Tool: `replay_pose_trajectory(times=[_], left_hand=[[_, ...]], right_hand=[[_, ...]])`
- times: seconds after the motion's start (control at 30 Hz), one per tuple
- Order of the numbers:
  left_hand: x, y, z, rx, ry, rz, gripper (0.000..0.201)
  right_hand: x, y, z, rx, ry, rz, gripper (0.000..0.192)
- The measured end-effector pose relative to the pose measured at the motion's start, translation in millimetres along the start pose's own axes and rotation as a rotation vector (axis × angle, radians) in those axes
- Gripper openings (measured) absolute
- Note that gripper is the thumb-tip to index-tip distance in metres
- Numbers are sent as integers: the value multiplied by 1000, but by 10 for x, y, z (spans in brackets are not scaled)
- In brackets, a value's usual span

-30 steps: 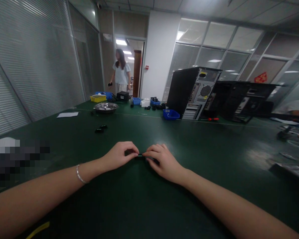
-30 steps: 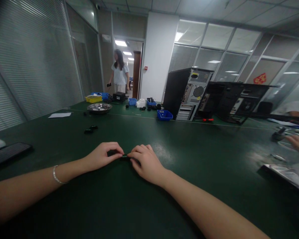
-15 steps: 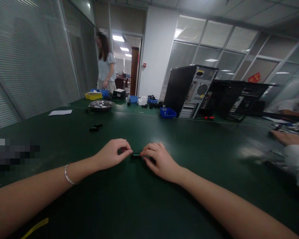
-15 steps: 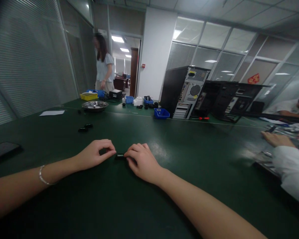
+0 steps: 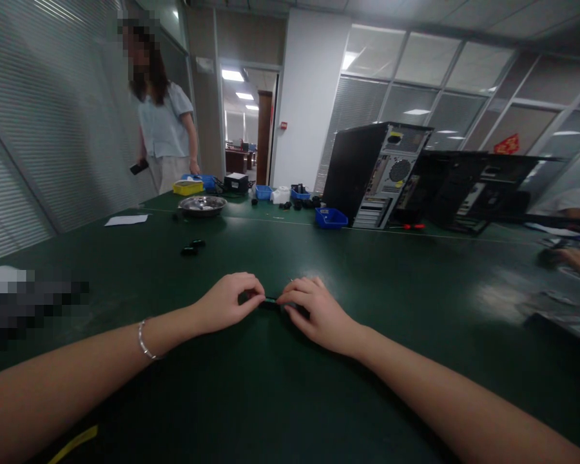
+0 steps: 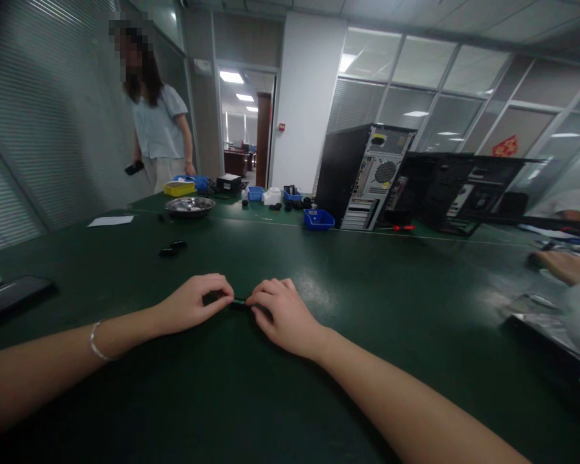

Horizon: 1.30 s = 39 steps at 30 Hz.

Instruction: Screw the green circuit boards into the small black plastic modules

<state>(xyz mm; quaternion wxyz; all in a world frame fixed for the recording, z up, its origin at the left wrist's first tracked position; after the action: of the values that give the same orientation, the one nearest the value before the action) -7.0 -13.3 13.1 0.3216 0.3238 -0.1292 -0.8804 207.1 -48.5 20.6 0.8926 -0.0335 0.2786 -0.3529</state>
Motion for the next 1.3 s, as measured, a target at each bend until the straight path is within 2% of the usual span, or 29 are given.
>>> replay_pose_trajectory(times=[1.03,1.3], left_hand=[[26,19,0,-62,18,-78,11],[20,55,12,-79,-44,-165,17]], right_hand=[[10,26,18,2,9,0,25],[11,23,-8,1,-28,2,31]])
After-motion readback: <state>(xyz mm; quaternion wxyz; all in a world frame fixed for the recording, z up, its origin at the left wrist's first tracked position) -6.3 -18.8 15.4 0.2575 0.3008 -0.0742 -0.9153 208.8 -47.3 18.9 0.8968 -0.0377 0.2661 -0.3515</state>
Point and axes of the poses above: each hand's wrist, its own x-axis away from the middle knuckle, its own z-axis out of the back of the hand, y = z × x, the point moved 2 cm from there along -x, towards the middle knuckle, and after that the axes turned 7 degrees about y, right-handed, at the moved point
